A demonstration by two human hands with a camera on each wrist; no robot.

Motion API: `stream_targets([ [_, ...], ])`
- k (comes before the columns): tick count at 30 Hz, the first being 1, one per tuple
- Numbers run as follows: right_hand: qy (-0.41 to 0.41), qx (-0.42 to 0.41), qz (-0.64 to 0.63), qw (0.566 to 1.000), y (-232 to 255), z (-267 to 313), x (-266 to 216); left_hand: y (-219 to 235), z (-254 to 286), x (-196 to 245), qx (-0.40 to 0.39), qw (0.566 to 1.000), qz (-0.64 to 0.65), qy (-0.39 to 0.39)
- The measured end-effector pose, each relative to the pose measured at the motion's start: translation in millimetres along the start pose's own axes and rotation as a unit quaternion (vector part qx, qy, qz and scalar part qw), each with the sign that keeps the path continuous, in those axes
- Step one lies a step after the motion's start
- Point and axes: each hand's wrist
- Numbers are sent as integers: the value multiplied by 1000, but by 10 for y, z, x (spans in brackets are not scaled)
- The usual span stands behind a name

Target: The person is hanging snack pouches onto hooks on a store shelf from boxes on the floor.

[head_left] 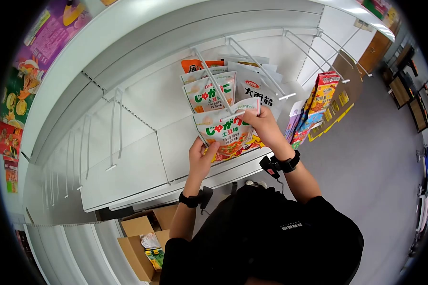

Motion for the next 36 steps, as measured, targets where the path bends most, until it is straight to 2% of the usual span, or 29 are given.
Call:
stream_targets([
  [4,9,-37,4,999,61,-78,25,-22,-8,-26,13,1000,7,6],
  [8,-6,-38,-16,999,115,-91,75,-58,3,42,45,998,-32,4],
  [14,-27,-40,-45,998,143,-165,122,-41,4,-19,40,995,-94,-13],
  [18,-57,-36,-21,997,200,-272,218,-142,-9,75,53,996,-56,37],
  [21,-74,-39,-25,996,188,-405,252,-108,-104,-67,83,994,-71,11],
  [22,-49,-34,-80,995,124,-454,196,-110,-151,-58,93,993,-67,16],
  [27,-37,-20,-46,998,124,-713,349,-23,-427,-72,143,986,-79,39],
  [28,-33,-17,-43,998,131,-744,392,-28,-503,-108,159,984,-83,4],
  [34,10,9,-39,999,112,-838,527,4,-633,-216,207,967,-148,8],
  [36,-14,21,-28,999,124,-764,546,-109,-626,-165,213,969,-121,-18],
])
Point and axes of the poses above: each hand's wrist, its own z-axis away from the middle knuckle, its own y-axis out of the back of the hand, x = y × z, and after that the axes turned 7 degrees about y, right-handed
